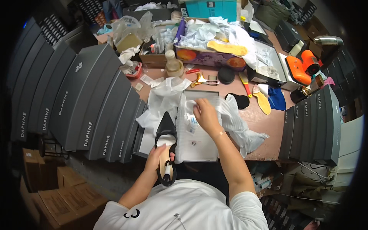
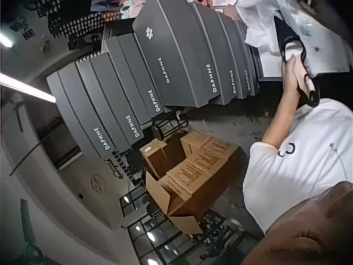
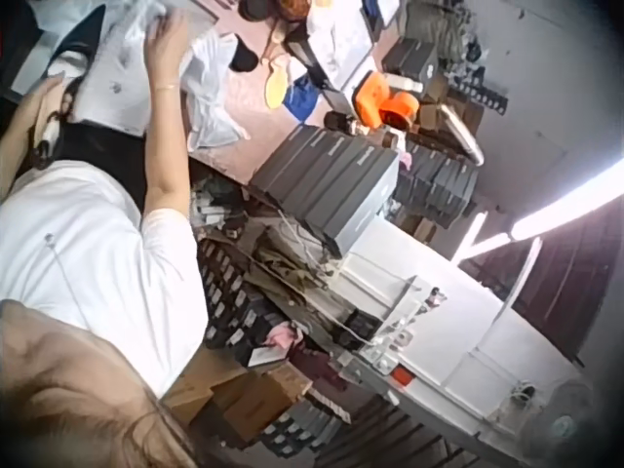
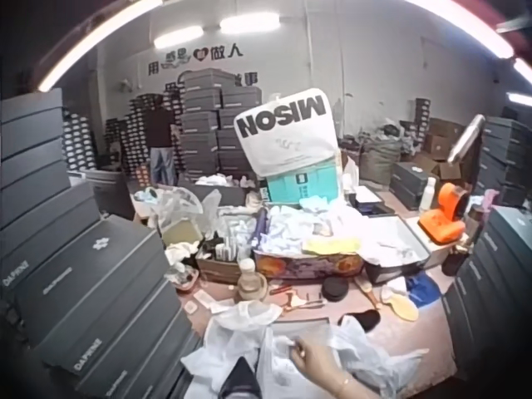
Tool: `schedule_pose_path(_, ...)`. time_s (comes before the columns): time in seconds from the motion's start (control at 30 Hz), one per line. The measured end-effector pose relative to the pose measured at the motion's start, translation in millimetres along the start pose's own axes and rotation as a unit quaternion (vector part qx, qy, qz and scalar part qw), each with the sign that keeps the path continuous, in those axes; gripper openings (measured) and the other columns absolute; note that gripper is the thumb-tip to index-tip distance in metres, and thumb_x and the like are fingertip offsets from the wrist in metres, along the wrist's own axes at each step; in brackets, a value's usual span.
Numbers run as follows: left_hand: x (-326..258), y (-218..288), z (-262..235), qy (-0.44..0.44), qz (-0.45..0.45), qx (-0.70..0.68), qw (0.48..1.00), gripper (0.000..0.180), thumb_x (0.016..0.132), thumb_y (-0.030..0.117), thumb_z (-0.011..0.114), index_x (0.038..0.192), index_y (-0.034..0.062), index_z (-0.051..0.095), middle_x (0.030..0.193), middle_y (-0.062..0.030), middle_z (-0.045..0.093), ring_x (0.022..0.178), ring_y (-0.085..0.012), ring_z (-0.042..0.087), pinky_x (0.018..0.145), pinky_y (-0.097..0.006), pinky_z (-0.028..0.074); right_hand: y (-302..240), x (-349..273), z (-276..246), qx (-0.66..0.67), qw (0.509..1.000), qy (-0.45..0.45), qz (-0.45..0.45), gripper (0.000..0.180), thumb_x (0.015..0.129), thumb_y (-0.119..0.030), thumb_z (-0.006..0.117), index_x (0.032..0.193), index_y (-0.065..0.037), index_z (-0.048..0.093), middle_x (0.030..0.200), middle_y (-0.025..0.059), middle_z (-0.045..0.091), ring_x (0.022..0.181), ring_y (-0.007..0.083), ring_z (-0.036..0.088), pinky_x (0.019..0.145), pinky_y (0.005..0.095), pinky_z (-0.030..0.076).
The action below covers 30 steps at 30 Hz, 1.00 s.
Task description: Packing black high-heeled shoes into branded boxes with protective tissue paper.
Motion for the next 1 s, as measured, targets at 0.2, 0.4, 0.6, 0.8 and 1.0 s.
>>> schedule_pose_path(0.2,-2.5,-3.8,16.8,-0.1,0.035,-0.108,0.989,0.051,0.094,0.046,0.041,0.124,0.0057,0.05,0.113,-0.0082,0.06,0.107,-0.0212,0.058,0.093,-0.037,0.045,-103.1,-75.8,-12.4,0.023,0.981,-0.082,-0.173,0.025,0.065,-0.007,0.069,0.087,-0.009,0.056,0.086,0.0076,0.058,0.075,0.0243,0.059,0.06,0.0329,0.047)
schedule_pose_path(0.4,-21.1,-27.4,29.4,-0.057,0.133,-0.016,0.989,0.037,0.099,0.041,0.045,0.122,0.011,0.04,0.093,-0.0101,0.058,0.074,-0.0187,0.06,0.065,-0.032,0.051,-95.0,-51.3,14.1,-0.096,0.98,-0.002,-0.174,0.044,0.072,-0.016,0.065,0.114,-0.006,0.055,0.134,0.0179,0.045,0.123,0.0319,0.044,0.092,0.0433,0.041)
schedule_pose_path(0.6,-5.2,-11.1,-0.5,0.038,0.048,-0.053,0.997,0.046,0.096,0.05,0.046,0.11,0.0062,0.053,0.073,-0.0114,0.062,0.058,-0.0201,0.062,0.054,-0.03,0.053,-40.3,4.8,-10.7,0.187,0.971,-0.147,0.033,0.047,0.086,-0.031,0.062,0.121,0.0,0.055,0.121,0.0275,0.054,0.111,0.042,0.053,0.089,0.0481,0.045)
schedule_pose_path(0.8,-2.3,-3.6,8.6,0.015,0.042,-0.029,0.999,0.049,0.096,0.051,0.046,0.114,0.0055,0.053,0.079,-0.0114,0.064,0.065,-0.0193,0.064,0.06,-0.03,0.055,65.9,18.6,68.0,-0.081,0.984,-0.078,0.136,0.033,0.084,-0.029,0.064,0.088,0.003,0.06,0.082,0.0229,0.065,0.081,0.0388,0.064,0.07,0.0442,0.051)
schedule_pose_path(1.0,17.4,-10.1,-12.1,-0.047,0.034,-0.147,0.987,0.049,0.094,0.052,0.048,0.115,0.0076,0.05,0.089,-0.0106,0.062,0.076,-0.0209,0.064,0.066,-0.035,0.055,-56.9,-48.0,-2.2,0.261,0.964,-0.045,0.007,0.017,0.075,-0.011,0.069,0.085,-0.005,0.056,0.085,0.009,0.061,0.071,0.0223,0.06,0.062,0.0308,0.047)
Point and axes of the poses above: each hand's wrist, its own x-axis towards the middle knuckle, its own z-axis out of the palm, y = z × x, the point moved 1 cm from there along x, towards the middle knuckle
